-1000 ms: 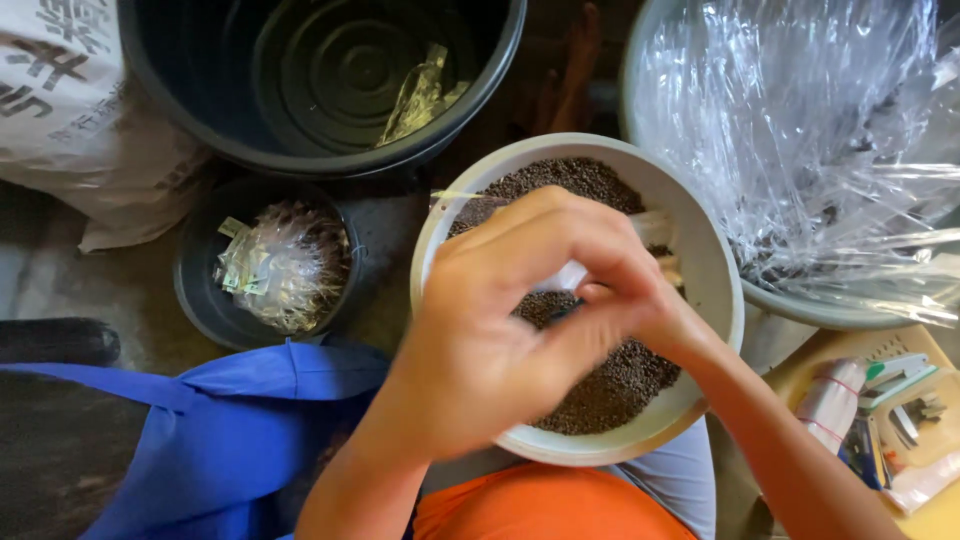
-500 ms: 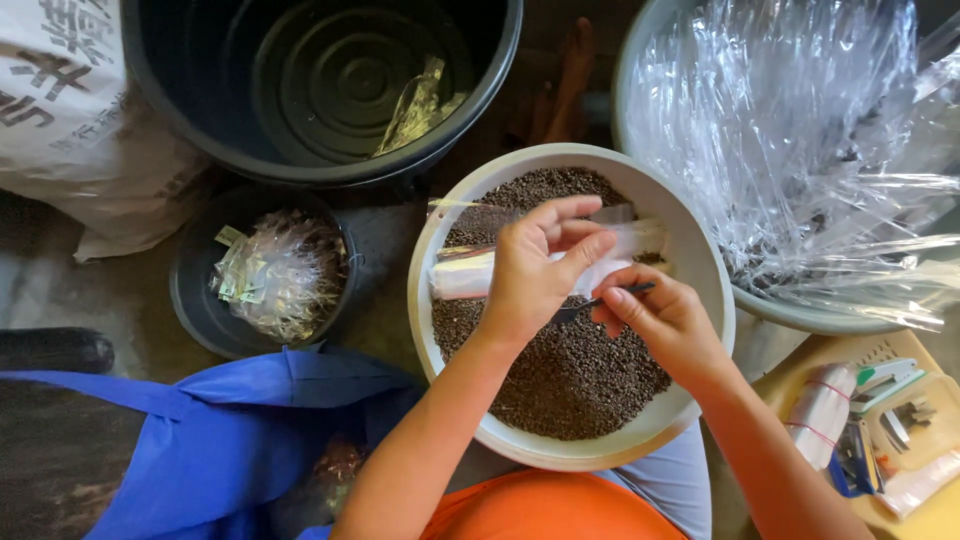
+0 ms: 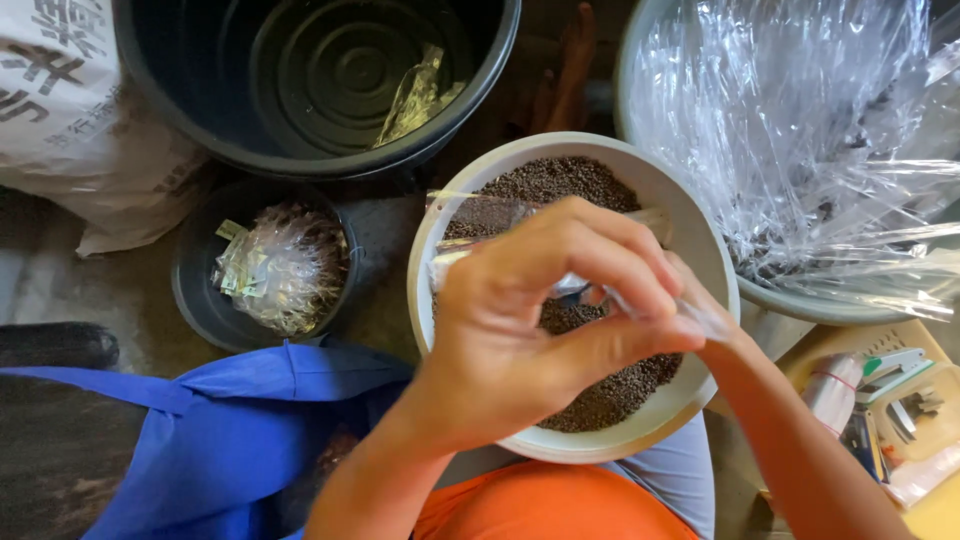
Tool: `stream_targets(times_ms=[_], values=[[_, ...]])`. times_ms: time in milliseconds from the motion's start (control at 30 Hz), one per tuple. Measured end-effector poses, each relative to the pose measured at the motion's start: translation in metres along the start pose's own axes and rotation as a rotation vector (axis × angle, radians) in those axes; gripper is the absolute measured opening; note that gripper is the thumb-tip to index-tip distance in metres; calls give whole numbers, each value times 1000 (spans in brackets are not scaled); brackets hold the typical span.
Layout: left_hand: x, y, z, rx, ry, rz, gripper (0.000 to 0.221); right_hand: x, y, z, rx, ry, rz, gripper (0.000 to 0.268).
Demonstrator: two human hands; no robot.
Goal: The person fills small plastic bags with granules from a basin and uses a small tool to scoop and seal the bags.
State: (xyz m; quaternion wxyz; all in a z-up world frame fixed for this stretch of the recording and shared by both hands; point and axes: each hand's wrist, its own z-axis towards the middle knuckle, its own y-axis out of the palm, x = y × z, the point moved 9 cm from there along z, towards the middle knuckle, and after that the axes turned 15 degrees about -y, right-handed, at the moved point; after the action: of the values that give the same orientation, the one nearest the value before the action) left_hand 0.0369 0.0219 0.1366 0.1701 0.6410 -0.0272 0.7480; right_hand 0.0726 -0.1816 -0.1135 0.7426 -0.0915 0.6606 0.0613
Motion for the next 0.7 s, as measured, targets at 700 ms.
stream_targets(times_ms=[700], values=[[-127,14,-2,74,-277,78,37,-166,-30,14,166,-311,170,23]])
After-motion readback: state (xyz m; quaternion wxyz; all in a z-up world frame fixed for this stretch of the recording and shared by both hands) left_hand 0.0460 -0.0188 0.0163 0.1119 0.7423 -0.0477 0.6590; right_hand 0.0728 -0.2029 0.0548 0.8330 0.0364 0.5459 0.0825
